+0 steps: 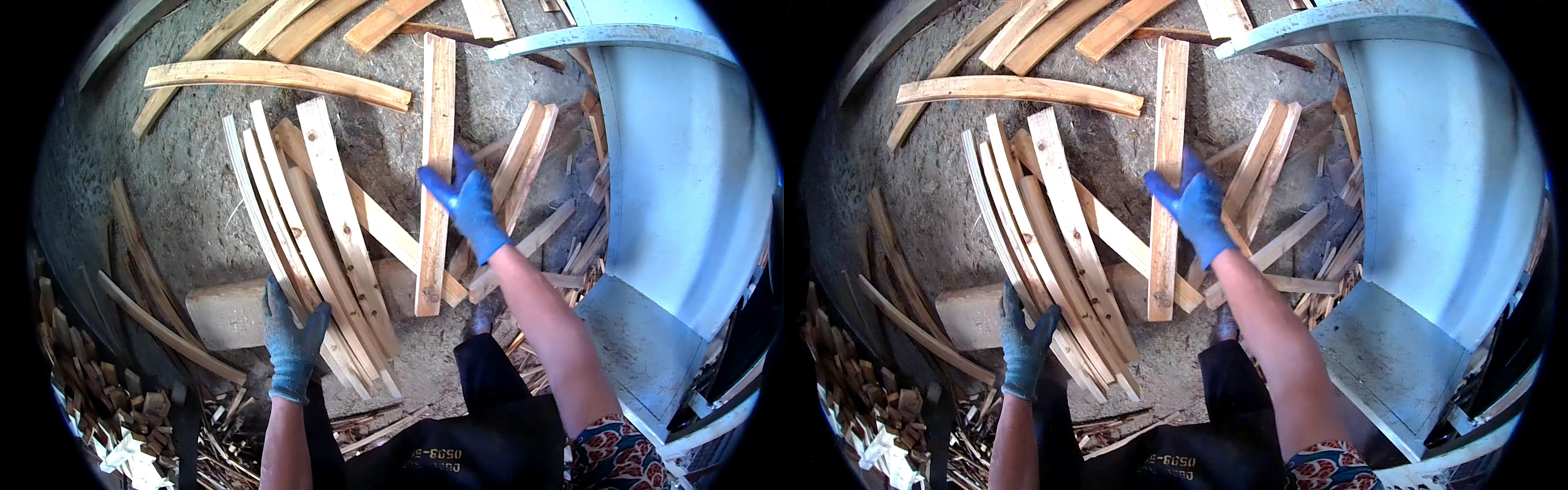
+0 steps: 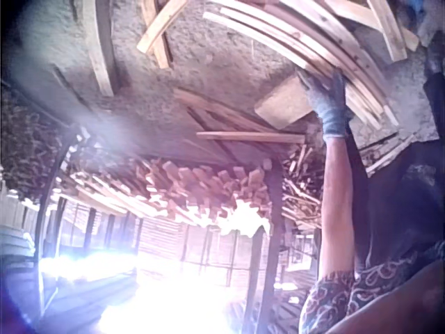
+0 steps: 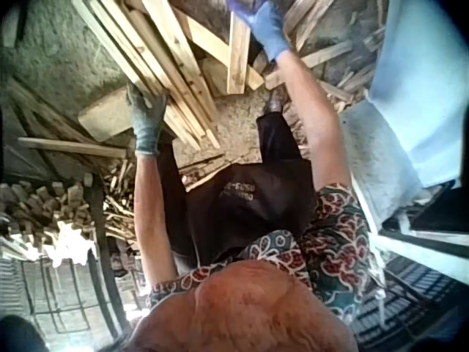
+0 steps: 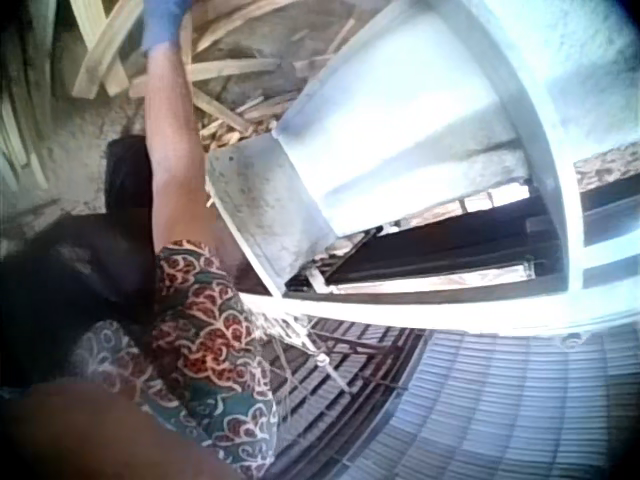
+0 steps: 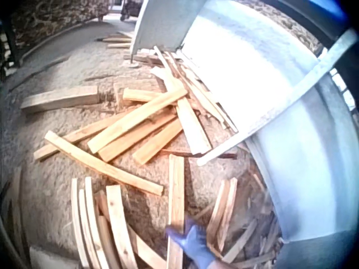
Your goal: The person picks up wooden planks from a pile on the floor and stacks them onto a metal rack. They handle the planks one by one or in small groups, arranging them neatly on the rack.
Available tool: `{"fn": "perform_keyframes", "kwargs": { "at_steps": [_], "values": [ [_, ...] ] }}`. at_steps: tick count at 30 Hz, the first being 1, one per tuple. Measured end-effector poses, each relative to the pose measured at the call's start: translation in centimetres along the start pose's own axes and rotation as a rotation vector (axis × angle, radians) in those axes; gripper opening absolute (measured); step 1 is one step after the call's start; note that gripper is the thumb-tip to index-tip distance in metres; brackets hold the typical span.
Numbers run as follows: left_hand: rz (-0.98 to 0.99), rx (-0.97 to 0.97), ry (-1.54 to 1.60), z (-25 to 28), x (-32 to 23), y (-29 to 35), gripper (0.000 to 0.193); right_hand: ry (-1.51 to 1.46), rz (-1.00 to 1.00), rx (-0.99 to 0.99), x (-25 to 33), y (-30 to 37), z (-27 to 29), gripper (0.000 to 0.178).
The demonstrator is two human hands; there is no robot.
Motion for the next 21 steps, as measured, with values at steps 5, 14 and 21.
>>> {"fn": "perform_keyframes", "kwargs": {
  "at_steps": [5,14,21],
  "values": [
    [-0.075,-0.058,0.404,-0.5,-0.1,-3.2,0.097,-0.777,-0.217,-0.004,-1.6,-4.5,-1.5,0.051],
    [0.181,0.074,0.747,-1.0,1.9,-5.3,0.078,-0.918,-0.164,-0.026,2.6,4.5,-5.0,0.034],
    [0.262,0.102,0.890,-0.4,1.6,-4.9,0.070,-0.262,0.223,0.318,7.1,7.4,-8.8,0.062]
  ]
}}
Point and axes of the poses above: each hand's wrist, its own y-axis away from the middle knuckle, its own z-axis out of the back of the hand, x = y × z, the point moved 4 cm from there along -y, towards the middle knuckle, and after that the axes turned 6 degrees about z, right-handed, at the moved point
